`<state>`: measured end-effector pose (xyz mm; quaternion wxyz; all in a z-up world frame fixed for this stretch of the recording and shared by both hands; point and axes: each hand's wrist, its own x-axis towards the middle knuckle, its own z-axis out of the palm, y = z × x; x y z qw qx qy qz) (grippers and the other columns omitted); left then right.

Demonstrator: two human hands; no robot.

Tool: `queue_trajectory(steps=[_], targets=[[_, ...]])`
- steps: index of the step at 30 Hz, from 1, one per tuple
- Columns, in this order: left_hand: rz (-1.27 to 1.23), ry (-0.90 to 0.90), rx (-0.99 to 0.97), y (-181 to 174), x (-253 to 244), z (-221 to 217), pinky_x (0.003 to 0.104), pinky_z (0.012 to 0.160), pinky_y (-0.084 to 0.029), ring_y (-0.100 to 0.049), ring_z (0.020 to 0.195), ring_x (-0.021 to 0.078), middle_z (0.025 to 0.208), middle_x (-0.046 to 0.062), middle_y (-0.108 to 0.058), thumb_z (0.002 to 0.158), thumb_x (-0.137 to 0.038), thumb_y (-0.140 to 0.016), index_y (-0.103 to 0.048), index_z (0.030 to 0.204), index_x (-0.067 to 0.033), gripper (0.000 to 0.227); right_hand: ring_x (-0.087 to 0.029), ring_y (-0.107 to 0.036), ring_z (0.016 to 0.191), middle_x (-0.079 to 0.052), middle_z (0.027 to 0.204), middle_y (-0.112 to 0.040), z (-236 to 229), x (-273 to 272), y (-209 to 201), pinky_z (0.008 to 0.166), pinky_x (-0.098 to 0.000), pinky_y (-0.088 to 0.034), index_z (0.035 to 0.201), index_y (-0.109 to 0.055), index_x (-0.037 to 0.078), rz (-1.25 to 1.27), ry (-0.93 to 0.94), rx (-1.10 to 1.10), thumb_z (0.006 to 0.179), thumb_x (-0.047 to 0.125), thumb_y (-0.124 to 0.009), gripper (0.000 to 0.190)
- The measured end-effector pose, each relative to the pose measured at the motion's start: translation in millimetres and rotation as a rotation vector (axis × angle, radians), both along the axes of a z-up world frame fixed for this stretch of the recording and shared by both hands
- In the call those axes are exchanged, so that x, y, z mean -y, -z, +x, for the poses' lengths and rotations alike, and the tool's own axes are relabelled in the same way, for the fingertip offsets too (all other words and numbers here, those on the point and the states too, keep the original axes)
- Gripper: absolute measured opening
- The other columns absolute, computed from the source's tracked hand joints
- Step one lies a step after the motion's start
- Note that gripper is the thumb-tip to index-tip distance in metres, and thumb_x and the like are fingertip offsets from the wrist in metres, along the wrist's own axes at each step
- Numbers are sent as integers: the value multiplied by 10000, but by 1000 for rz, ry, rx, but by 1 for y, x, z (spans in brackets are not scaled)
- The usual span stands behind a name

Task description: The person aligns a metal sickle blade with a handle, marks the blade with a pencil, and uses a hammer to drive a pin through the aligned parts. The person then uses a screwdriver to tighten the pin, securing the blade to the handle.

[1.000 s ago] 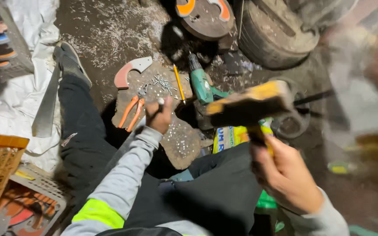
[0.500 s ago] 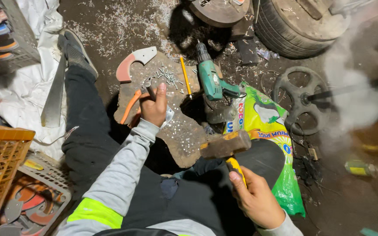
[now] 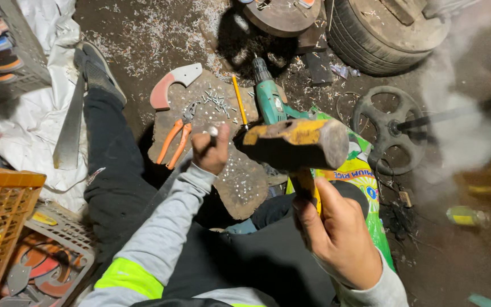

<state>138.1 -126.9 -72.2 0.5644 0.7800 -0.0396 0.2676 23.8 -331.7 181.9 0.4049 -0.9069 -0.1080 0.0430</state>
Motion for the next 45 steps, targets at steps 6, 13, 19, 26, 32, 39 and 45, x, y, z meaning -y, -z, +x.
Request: queue_trajectory(steps=[6, 13, 19, 26, 32, 39, 45], targets=[[-127, 207, 56, -21, 8, -6, 387, 489, -448, -619, 514, 287, 627, 148, -567, 949, -76, -597, -681, 930, -37, 95, -306, -576, 473, -165, 580, -598, 36, -35, 6, 467, -399, -415, 1016, -601, 22, -185, -64, 121, 958, 174, -682, 181], [-128, 148, -41, -27, 8, -8, 410, 511, -429, -576, 511, 333, 611, 185, -532, 1005, -112, -650, -624, 837, -14, 196, -273, -571, 493, -146, 617, -593, 32, -40, -114, 472, -398, -444, 1070, -636, 39, -260, -56, 250, 936, 205, -663, 216], [-181, 141, -43, -18, 13, -14, 413, 505, -440, -587, 522, 344, 634, 202, -549, 998, -127, -631, -661, 884, -18, 160, -175, -483, 495, -62, 613, -536, 34, -38, -47, 445, -342, -383, 1047, -657, 53, -351, -79, 339, 942, 207, -626, 189], [-119, 59, -3, -20, 11, 2, 407, 495, -408, -574, 570, 348, 657, 216, -540, 999, -192, -650, -605, 788, -3, 287, -61, -381, 496, 36, 608, -468, 1, 49, -34, 414, -278, -312, 1019, -682, 70, 171, 204, -394, 949, 210, -583, 185], [-803, 196, -93, -56, -30, 11, 320, 436, -347, -416, 443, 111, 523, -48, -407, 1103, -367, -509, -418, 607, -108, 567, -43, -361, 508, 70, 607, -437, -74, 92, 35, 422, -252, -293, 827, -587, 45, 248, 386, -399, 1022, 267, -597, 296], [139, -12, -221, -93, -104, -70, 359, 620, -516, -624, 663, 226, 798, 46, -653, 948, -201, -639, -670, 892, -92, 126, -99, -336, 332, 43, 482, -374, -106, 62, 125, 329, -310, -268, 1000, -648, 78, 334, 548, -918, 987, 383, -558, 318], [925, 1, -166, -58, -94, -126, 376, 571, -547, -665, 879, 340, 1033, 113, -696, 559, -178, -774, -729, 1142, -71, 594, -80, -362, 358, 46, 492, -414, -104, 50, 130, 344, -290, -288, 1006, -676, 53, 241, 405, -843, 993, 387, -563, 354]])
